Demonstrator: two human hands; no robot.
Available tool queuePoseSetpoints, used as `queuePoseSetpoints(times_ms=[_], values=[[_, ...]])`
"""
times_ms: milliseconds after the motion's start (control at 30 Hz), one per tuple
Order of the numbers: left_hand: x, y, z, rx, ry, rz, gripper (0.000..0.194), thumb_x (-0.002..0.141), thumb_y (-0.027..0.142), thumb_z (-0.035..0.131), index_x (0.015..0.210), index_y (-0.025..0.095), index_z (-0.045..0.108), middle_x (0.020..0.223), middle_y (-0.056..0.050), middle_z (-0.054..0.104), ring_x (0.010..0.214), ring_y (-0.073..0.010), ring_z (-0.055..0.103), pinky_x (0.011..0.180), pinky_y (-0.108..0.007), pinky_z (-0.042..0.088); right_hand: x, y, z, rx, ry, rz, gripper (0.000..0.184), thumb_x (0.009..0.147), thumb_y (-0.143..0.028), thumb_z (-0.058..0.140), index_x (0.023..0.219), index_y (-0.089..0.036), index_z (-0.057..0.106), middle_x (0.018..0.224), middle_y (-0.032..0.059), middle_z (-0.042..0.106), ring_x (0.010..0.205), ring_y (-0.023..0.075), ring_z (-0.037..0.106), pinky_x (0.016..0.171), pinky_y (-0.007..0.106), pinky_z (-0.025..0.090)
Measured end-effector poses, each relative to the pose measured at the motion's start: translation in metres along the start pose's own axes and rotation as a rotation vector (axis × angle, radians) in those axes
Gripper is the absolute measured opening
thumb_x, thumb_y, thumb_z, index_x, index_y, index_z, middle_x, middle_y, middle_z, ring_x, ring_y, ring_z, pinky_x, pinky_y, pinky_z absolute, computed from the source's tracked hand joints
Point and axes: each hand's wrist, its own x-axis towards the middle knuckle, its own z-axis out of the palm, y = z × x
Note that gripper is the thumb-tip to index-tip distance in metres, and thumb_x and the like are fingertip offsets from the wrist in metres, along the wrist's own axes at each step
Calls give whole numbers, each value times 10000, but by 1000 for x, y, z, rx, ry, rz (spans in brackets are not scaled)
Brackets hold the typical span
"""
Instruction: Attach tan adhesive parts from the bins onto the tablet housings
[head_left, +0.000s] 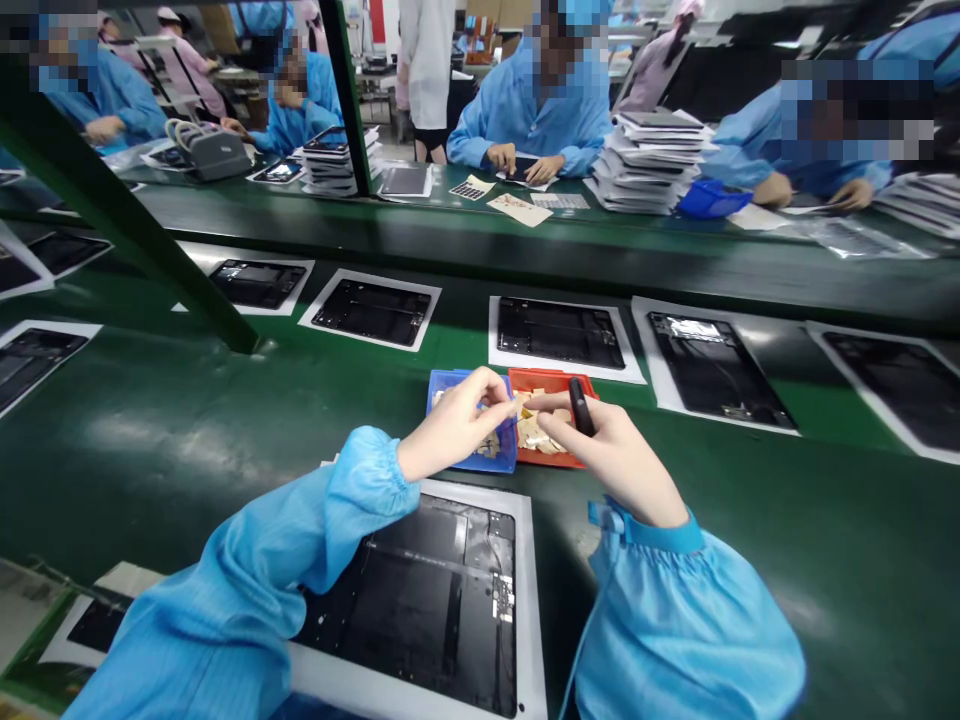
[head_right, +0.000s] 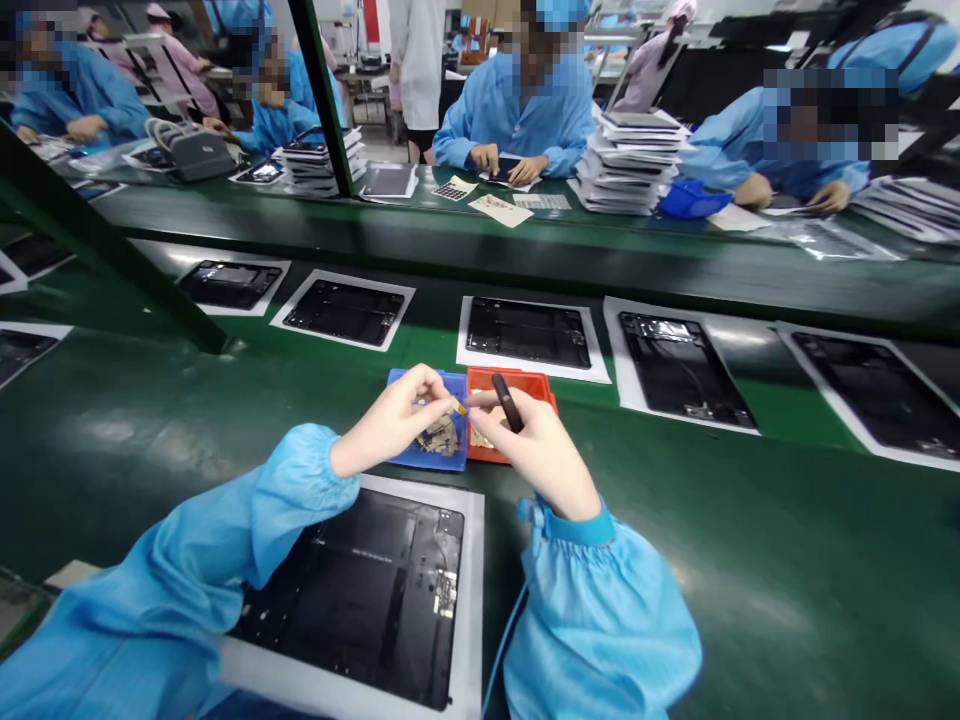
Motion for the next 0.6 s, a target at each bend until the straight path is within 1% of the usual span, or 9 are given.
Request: queuePoseSetpoints(times_ms=[33, 100, 167, 233, 333, 367, 433, 500, 600], values=[[-1, 1, 0, -13, -7, 4, 151, 887, 304, 525, 835, 185, 447, 819, 8, 535, 761, -117, 543, 690, -232, 446, -2, -3, 1, 19, -23, -8, 323, 781, -442, 590, 923, -167, 683, 664, 5, 614, 598, 144, 530, 594, 272, 426], [-3, 4, -1, -29, -17, 15, 137, 888, 288, 525, 843, 184, 448, 822, 6, 533, 763, -115, 543, 680, -224, 450, -3, -4, 3, 32, -22, -22, 278, 780, -428, 602, 829, -162, 670, 647, -1, 590, 559, 122, 484, 563, 263, 399], [-5, 7, -2, -23, -27, 33, 115, 893, 277, 518, 858, 180, 468, 829, 0, 544, 762, -115, 554, 674, -220, 461, -2, -4, 4, 47, -8, -55, 245, 782, -402, 602, 763, -161, 646, 695, 11, 606, 595, 126, 500, 578, 264, 401], [-7, 11, -3, 41, -33, 90, 88, 898, 258, 509, 879, 174, 521, 872, -18, 572, 819, -130, 575, 718, -234, 479, -2, -5, 7, 51, 9, -86, 210, 783, -366, 590, 743, -164, 629, 719, 23, 615, 651, 147, 537, 598, 267, 413], [-10, 16, -5, 192, 13, 219, 98, 865, 239, 569, 926, 179, 618, 963, -42, 609, 937, -164, 585, 845, -290, 482, -7, -11, 12, 16, 91, -143, 142, 779, -303, 570, 748, -175, 623, 774, 37, 633, 723, 173, 580, 635, 278, 438], [-11, 17, -6, 228, 33, 246, 110, 848, 233, 596, 935, 183, 641, 970, -43, 620, 943, -168, 589, 861, -299, 481, -10, -13, 14, -7, 131, -171, 123, 779, -282, 564, 740, -180, 620, 780, 36, 632, 728, 174, 583, 646, 280, 444], [-12, 19, -7, 257, 51, 262, 122, 829, 224, 624, 933, 188, 675, 944, -37, 643, 899, -161, 608, 837, -292, 494, -17, -16, 17, -58, 202, -228, 102, 785, -251, 559, 731, -189, 620, 764, 28, 619, 714, 166, 580, 656, 280, 451], [-12, 21, -6, 262, 25, 262, 113, 832, 210, 617, 907, 188, 699, 907, -33, 660, 859, -152, 622, 802, -277, 502, -24, -16, 19, -111, 236, -271, 106, 796, -233, 555, 723, -192, 620, 735, 20, 596, 683, 155, 568, 644, 276, 451], [-13, 26, -3, 249, -46, 271, 115, 831, 190, 609, 875, 178, 714, 872, -30, 675, 823, -142, 629, 773, -257, 504, -32, -12, 16, -175, 242, -306, 99, 800, -215, 555, 732, -192, 623, 749, 20, 592, 682, 151, 568, 647, 274, 454]])
